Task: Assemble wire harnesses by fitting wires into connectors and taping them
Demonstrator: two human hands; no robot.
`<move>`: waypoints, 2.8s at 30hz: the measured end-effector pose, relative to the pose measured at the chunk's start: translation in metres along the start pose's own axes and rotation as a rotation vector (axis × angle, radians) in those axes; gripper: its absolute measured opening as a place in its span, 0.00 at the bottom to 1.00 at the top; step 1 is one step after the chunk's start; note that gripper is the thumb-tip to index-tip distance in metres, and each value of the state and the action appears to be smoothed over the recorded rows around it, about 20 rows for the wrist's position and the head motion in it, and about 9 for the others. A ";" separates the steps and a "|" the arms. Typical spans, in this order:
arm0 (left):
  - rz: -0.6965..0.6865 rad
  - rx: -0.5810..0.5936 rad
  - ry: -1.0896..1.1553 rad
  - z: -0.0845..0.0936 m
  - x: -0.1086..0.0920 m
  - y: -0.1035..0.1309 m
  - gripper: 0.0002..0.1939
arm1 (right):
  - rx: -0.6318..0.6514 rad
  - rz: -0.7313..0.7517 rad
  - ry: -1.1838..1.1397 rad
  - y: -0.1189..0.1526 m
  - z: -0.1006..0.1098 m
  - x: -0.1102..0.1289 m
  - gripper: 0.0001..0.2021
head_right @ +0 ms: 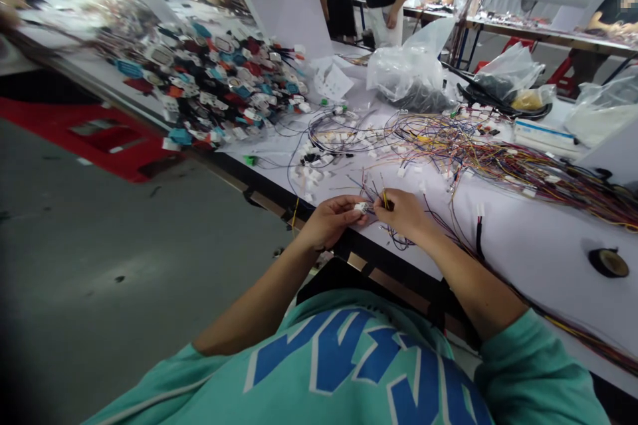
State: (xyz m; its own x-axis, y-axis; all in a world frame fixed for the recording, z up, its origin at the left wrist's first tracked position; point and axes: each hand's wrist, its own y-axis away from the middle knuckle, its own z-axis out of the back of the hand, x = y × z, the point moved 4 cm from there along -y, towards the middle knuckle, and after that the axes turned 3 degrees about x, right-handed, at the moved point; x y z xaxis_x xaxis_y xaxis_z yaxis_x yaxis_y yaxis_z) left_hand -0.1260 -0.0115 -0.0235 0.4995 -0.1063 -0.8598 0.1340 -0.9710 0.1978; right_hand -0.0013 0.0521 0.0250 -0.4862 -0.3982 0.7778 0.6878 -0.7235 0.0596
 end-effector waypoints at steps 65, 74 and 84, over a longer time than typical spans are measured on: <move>-0.056 0.150 -0.089 -0.006 -0.003 0.002 0.16 | 0.186 -0.033 -0.898 -0.005 -0.015 -0.006 0.18; -0.044 0.165 -0.040 -0.004 -0.001 0.001 0.17 | 0.058 -0.028 -0.598 -0.004 -0.008 -0.004 0.12; -0.053 0.211 0.021 -0.004 -0.003 0.000 0.16 | -0.034 0.091 -0.004 -0.003 0.007 0.008 0.03</move>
State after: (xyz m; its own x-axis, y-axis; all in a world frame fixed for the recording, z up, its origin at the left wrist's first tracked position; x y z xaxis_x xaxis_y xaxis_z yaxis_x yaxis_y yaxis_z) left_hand -0.1239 -0.0101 -0.0190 0.5141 -0.0513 -0.8562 -0.0202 -0.9987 0.0477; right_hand -0.0033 0.0545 0.0356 -0.4203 -0.4615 0.7813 0.7104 -0.7030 -0.0330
